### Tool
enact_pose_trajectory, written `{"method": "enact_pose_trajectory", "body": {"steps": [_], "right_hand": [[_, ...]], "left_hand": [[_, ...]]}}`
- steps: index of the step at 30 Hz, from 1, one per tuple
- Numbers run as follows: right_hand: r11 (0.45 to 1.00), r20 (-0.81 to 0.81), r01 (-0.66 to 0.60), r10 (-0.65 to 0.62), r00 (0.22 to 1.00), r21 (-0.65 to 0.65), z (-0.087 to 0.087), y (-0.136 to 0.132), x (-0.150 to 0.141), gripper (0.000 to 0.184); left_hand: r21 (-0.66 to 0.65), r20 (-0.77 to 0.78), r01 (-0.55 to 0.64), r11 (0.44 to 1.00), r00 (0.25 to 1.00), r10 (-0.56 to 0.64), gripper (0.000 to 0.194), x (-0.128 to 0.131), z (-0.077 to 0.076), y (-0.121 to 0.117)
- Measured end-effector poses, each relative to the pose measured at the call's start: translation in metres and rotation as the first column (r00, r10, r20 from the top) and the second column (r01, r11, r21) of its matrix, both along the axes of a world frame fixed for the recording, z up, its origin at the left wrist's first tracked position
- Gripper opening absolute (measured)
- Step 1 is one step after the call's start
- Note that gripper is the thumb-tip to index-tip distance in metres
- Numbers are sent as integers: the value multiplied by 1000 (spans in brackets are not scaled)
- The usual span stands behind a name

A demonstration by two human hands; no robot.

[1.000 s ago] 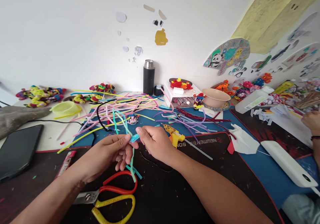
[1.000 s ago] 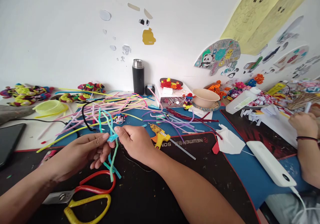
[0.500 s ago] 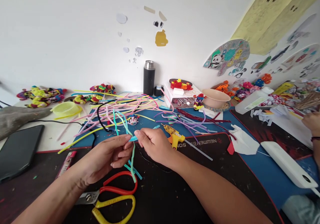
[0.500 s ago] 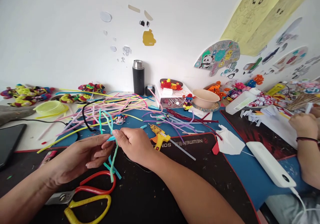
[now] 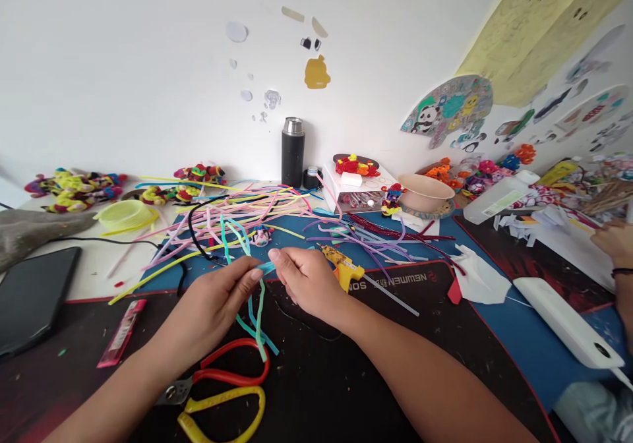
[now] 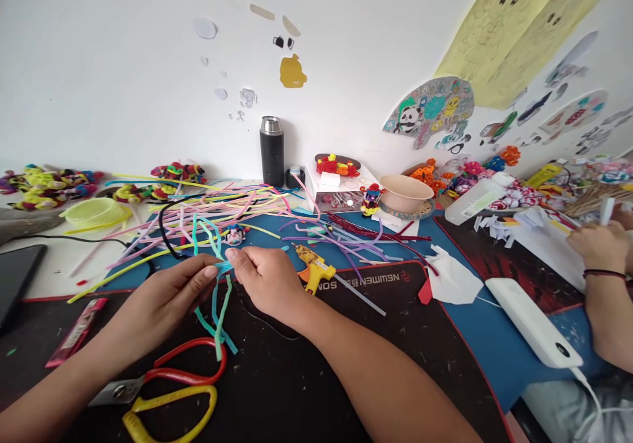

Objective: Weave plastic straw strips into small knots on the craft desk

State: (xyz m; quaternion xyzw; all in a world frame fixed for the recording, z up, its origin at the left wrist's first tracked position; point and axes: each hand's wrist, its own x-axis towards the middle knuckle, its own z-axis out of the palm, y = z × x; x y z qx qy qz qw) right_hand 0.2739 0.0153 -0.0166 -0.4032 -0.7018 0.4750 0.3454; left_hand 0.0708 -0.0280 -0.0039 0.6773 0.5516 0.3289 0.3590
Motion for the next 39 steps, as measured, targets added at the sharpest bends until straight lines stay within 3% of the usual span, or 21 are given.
{"method": "enact_pose_trajectory", "body": {"steps": [5,9,18,24,26,30,36,39], "right_hand": [[999,18,12,-11,1000,-35,-2,-1,-2,63],[1000,35,10,-10,999,-24,-3,-1,-2,65],[1000,35,-10,10,999,7,-3,-1,-3,60],[1000,24,-19,19,1000,-5,-2,-1,-2,60],[1000,29,-13,14,999,-15,-1,1,-1,58],[999,17,-2,3,1000,-41,0,1,-1,57],[998,8,-22,23,1000,-64,-2,1,-2,61],[996,7,-26,27,1000,-85,-4,1,-3,63]], "left_hand": [[144,-318,79,986,948,-30,32,-1,2,-1],[156,-365,84,984,931,-22,29,1,2,-1],[113,-211,78,991,976,-53,43,-1,5,-3],[-212,146,82,974,988,-52,62,3,7,-1],[-150,122,51,987,992,-33,61,4,3,0],[137,-72,5,991,997,5,53,0,-6,1],[447,-295,33,894,949,112,47,-12,-17,1],[508,-347,69,859,929,130,46,-14,-18,1]]}}
